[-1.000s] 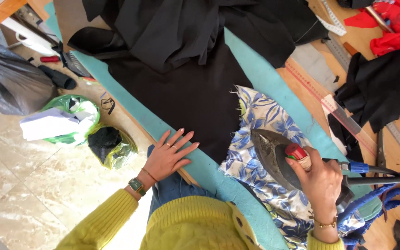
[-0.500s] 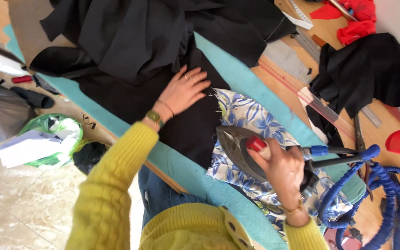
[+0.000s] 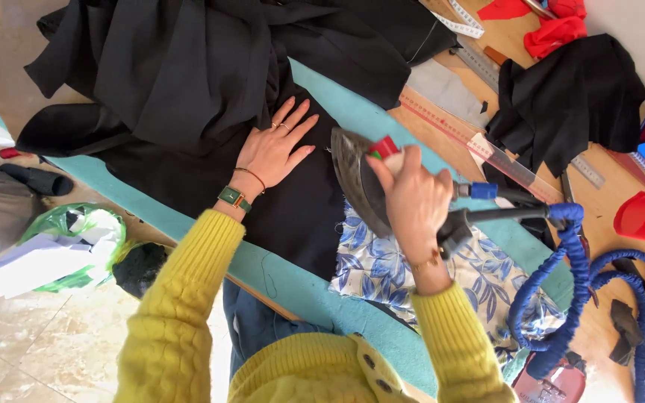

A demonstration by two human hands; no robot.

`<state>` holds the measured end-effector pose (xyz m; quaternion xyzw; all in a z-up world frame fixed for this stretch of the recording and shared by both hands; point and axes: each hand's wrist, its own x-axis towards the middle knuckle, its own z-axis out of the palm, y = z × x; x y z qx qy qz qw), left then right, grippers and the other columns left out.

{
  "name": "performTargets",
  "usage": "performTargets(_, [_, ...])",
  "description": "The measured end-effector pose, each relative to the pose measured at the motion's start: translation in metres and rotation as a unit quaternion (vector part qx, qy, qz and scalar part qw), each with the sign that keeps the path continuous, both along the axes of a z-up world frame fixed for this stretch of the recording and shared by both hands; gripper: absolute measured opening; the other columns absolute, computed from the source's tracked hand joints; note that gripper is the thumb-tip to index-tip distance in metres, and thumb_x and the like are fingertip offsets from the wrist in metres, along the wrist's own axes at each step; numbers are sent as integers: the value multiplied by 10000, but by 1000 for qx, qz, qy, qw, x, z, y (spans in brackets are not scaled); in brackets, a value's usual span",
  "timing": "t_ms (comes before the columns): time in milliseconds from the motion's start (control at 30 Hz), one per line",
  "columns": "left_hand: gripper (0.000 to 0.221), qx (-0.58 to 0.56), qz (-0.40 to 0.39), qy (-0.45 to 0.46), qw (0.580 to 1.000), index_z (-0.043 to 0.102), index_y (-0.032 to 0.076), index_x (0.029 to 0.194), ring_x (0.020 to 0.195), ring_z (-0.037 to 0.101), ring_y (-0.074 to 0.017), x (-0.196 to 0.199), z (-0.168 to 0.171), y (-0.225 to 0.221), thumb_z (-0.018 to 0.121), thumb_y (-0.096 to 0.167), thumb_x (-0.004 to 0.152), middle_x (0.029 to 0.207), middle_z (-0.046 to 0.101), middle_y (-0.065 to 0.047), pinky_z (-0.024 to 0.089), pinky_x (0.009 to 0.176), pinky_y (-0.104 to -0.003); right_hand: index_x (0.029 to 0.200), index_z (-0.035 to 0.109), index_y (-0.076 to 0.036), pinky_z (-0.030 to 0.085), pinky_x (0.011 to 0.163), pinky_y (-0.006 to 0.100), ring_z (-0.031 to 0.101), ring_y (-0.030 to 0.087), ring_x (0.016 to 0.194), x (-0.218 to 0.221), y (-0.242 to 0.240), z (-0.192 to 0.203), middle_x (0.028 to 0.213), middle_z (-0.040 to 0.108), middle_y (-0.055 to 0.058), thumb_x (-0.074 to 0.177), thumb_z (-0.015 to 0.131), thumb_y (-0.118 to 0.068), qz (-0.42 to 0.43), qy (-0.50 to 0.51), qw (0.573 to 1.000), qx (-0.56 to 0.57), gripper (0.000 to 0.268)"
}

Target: Using a steam iron to press and smooth black fabric pieces on an industrial ironing board.

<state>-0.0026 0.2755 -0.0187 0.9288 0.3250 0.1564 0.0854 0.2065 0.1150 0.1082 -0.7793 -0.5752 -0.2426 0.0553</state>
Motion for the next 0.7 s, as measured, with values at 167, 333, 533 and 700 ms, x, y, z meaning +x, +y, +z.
performTargets(167, [547,-9,24,19,999,368,334,1602,1586,110,-142,2,-4,0,359,546,1098,1728,168,115,562,901,-423,1016,613,-183,539,784,333,702,243,510,10,35,-16,481,611,25,962,506,-823,-7,-40,999,-2,651])
performTargets(333, [556,7,40,19,999,369,324,1602,1584,132,-133,2,-8,1,352,549,1094,1724,192,112,558,883,-392,1051,626,-128,550,755,465,725,398,646,8,37,-3,588,669,140,989,524,-774,-18,59,996,-65,658])
performTargets(533, [580,16,44,11,999,372,326,1602,1582,151,-126,3,-16,2,350,573,1078,1723,196,125,549,884,-384,1046,626,-125,550,806,540,730,481,801,19,-9,-3,688,707,210,977,511,-782,-66,140,976,-153,670])
performTargets(700, [575,19,43,11,999,356,329,1612,1582,155,-134,3,-9,0,352,562,1087,1724,194,123,529,927,-396,1097,643,-171,564,803,459,752,407,799,35,-85,-9,667,707,155,927,548,-786,-81,108,976,-168,645])
